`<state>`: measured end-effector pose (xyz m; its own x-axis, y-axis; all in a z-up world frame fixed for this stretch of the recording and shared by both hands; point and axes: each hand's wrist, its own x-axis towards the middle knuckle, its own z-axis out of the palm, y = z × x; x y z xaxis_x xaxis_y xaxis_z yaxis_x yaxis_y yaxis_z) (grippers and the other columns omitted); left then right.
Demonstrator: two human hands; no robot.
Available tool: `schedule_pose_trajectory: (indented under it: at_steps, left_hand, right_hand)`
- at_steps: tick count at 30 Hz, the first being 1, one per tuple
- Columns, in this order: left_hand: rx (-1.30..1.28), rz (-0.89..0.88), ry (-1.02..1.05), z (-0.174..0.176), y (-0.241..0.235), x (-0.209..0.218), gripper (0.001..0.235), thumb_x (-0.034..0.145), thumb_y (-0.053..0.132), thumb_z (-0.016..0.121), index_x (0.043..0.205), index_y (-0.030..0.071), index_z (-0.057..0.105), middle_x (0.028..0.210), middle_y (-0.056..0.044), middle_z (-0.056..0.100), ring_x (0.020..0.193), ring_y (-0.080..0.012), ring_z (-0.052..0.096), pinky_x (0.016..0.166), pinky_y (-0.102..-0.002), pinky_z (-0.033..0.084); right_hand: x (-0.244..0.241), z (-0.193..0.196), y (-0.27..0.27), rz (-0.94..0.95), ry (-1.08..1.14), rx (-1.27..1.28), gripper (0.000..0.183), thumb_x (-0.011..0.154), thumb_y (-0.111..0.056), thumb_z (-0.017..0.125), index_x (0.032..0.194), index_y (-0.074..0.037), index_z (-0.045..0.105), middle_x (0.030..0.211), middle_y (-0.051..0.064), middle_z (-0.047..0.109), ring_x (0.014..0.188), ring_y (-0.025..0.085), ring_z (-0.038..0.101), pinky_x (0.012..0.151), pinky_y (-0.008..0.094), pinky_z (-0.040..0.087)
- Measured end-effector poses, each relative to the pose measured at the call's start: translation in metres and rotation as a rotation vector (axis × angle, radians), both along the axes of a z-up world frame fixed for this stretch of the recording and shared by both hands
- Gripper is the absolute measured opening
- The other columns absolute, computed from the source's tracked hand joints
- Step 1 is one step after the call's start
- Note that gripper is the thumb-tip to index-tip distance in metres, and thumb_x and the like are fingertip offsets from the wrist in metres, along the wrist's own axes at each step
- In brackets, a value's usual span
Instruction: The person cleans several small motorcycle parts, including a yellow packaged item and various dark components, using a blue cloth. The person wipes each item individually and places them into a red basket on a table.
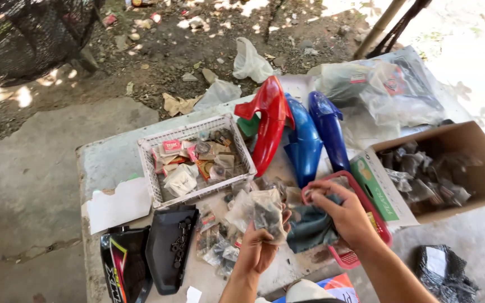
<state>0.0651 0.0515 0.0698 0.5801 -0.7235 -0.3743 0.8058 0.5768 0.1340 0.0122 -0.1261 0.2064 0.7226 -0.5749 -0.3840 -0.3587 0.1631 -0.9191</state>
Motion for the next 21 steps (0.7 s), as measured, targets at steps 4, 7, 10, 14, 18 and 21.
schedule_pose_trajectory:
  at_steps: [4, 7, 10, 14, 18, 21]
  left_hand:
    - [-0.066, -0.156, -0.12, 0.007, -0.024, -0.019, 0.114, 0.058, -0.021, 0.042, 0.163, 0.017, 0.022, 0.152, -0.03, 0.041, 0.132, -0.0404, 0.048, 0.12, -0.06, 0.023]
    - [-0.13, -0.138, -0.052, 0.023, -0.031, -0.031, 0.113, 0.058, -0.021, 0.038, 0.164, 0.018, 0.033, 0.133, -0.021, 0.057, 0.086, -0.0185, 0.059, 0.056, -0.019, 0.047]
    - [-0.06, -0.068, -0.11, 0.016, -0.031, -0.038, 0.047, 0.093, -0.011, 0.053, 0.136, 0.006, 0.048, 0.112, -0.013, 0.063, 0.088, -0.0159, 0.065, 0.075, -0.022, 0.055]
    - [-0.137, 0.043, -0.221, -0.01, -0.036, -0.036, 0.053, 0.081, -0.007, 0.051, 0.133, 0.001, 0.056, 0.113, -0.014, 0.067, 0.092, -0.019, 0.066, 0.076, -0.023, 0.053]
    - [-0.192, 0.112, -0.31, 0.027, -0.047, -0.041, 0.041, 0.087, -0.01, 0.064, 0.127, 0.0, 0.058, 0.105, -0.011, 0.07, 0.086, -0.0156, 0.069, 0.075, -0.021, 0.057]
    - [0.075, 0.089, -0.183, 0.013, -0.047, -0.049, 0.082, 0.06, -0.021, 0.041, 0.137, 0.005, 0.049, 0.116, -0.022, 0.058, 0.09, -0.0269, 0.058, 0.062, -0.024, 0.045]
  right_hand:
    - [0.003, -0.002, 0.014, -0.061, -0.121, -0.376, 0.026, 0.088, -0.006, 0.071, 0.113, -0.003, 0.062, 0.096, 0.01, 0.071, 0.082, 0.018, 0.07, 0.075, 0.03, 0.06]
    - [0.001, -0.022, 0.019, 0.263, -0.405, -1.035, 0.024, 0.081, -0.011, 0.082, 0.094, -0.003, 0.063, 0.116, 0.017, 0.063, 0.102, 0.03, 0.063, 0.089, 0.04, 0.057]
    - [-0.023, -0.007, 0.024, 0.615, -0.205, -0.897, 0.04, 0.098, -0.028, 0.058, 0.131, -0.006, 0.065, 0.154, 0.017, 0.043, 0.129, 0.035, 0.05, 0.104, 0.045, 0.043]
    - [-0.047, 0.013, 0.006, 0.915, -0.407, -0.886, 0.047, 0.087, -0.005, 0.059, 0.133, -0.001, 0.062, 0.15, 0.02, 0.049, 0.125, 0.037, 0.056, 0.099, 0.044, 0.05]
    - [-0.038, -0.001, -0.016, 0.926, -0.68, -1.1, 0.04, 0.088, -0.005, 0.061, 0.127, -0.004, 0.068, 0.124, 0.01, 0.068, 0.106, 0.025, 0.062, 0.092, 0.039, 0.049]
    - [-0.02, -0.023, -0.037, 0.836, -0.623, -1.107, 0.041, 0.083, -0.008, 0.067, 0.123, -0.013, 0.071, 0.111, 0.002, 0.068, 0.101, 0.023, 0.059, 0.095, 0.04, 0.042]
